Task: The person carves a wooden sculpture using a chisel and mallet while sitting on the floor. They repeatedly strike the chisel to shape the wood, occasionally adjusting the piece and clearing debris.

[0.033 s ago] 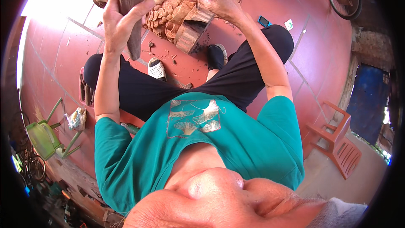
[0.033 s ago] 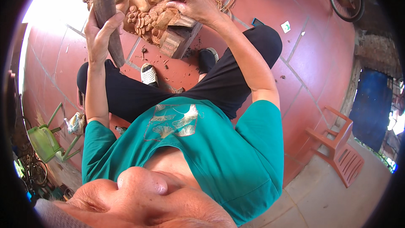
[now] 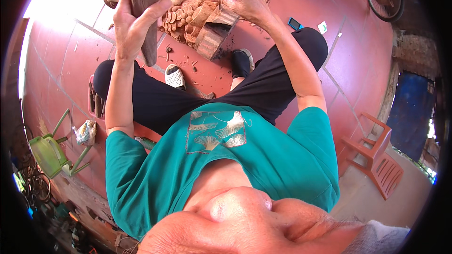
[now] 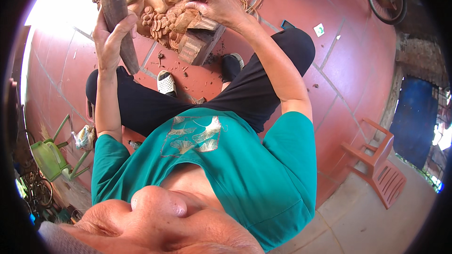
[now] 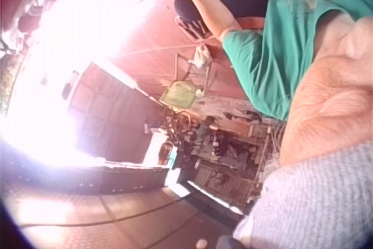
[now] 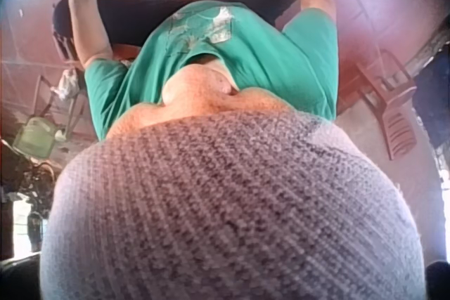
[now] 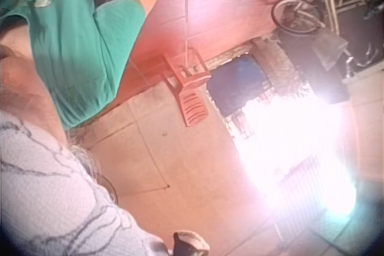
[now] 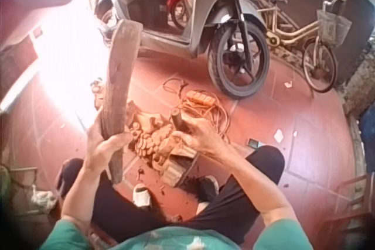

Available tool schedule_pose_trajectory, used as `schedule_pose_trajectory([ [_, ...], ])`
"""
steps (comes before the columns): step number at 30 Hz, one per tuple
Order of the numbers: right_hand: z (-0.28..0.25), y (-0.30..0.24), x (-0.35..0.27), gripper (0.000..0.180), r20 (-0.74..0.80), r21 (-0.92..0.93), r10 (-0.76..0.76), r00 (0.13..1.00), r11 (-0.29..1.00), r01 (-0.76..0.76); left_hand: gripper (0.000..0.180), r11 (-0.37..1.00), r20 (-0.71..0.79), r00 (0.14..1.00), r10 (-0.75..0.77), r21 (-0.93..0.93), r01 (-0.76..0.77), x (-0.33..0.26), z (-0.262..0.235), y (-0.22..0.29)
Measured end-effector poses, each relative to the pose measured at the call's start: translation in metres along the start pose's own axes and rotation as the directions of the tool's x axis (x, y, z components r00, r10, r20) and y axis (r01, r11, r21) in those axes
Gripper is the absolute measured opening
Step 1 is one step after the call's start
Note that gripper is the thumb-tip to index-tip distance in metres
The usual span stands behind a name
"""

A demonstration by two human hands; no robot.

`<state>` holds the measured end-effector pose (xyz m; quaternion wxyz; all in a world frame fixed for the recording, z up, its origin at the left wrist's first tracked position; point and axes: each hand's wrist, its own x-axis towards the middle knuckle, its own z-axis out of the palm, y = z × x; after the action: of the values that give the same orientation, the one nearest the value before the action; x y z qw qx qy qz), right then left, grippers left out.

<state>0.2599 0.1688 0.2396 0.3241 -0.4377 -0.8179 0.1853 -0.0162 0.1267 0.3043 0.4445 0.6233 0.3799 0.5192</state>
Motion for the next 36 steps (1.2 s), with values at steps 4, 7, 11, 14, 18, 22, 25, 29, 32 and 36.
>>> schedule_pose_trajectory([
  [4,0.004,0.006,0.004,0.039,-0.024,0.055,-0.034,0.999,0.998,0.036,0.057,0.997,0.000,0.998,0.065,0.049,-0.065,0.003,-0.004,-0.009],
  [7,0.005,0.006,0.003,0.038,-0.017,0.059,-0.065,0.998,0.996,0.065,0.050,0.992,-0.013,0.993,0.118,-0.040,-0.119,0.003,-0.005,-0.010],
  [11,0.013,0.012,0.004,0.038,-0.021,0.064,-0.124,0.992,0.990,0.125,0.043,0.991,-0.028,0.992,0.123,-0.045,-0.124,0.000,-0.005,-0.013],
  [14,0.011,0.006,0.008,0.032,-0.025,-0.043,-0.177,0.984,0.983,0.176,0.060,0.924,0.035,0.999,0.039,0.380,-0.050,0.001,-0.001,-0.014],
  [18,0.011,0.027,0.005,0.036,-0.089,-0.021,-0.038,0.995,0.999,0.036,0.068,0.798,0.236,0.966,-0.109,0.600,-0.057,0.001,0.006,-0.026],
  [22,0.004,0.023,0.005,0.036,-0.117,0.025,-0.039,0.992,0.999,0.042,0.066,0.848,0.247,0.966,-0.076,0.526,-0.068,0.000,0.005,-0.029],
  [25,0.004,0.033,0.003,0.036,-0.162,-0.022,0.024,0.986,0.999,-0.028,0.065,0.865,0.241,0.969,-0.059,0.496,-0.071,0.005,0.002,-0.030],
  [29,0.000,0.025,0.001,0.037,-0.161,0.037,0.076,0.984,0.997,-0.070,0.063,0.862,0.168,0.984,-0.065,0.507,-0.029,0.001,0.004,-0.018],
  [32,0.001,0.024,0.002,0.037,-0.151,0.104,0.055,0.987,0.994,-0.039,0.061,0.918,0.185,0.982,-0.044,0.394,-0.033,0.006,0.002,-0.025],
  [36,0.004,0.025,0.001,0.037,-0.151,0.075,0.037,0.988,0.997,-0.026,0.061,0.951,0.134,0.990,-0.044,0.309,0.000,0.005,0.006,-0.015],
])
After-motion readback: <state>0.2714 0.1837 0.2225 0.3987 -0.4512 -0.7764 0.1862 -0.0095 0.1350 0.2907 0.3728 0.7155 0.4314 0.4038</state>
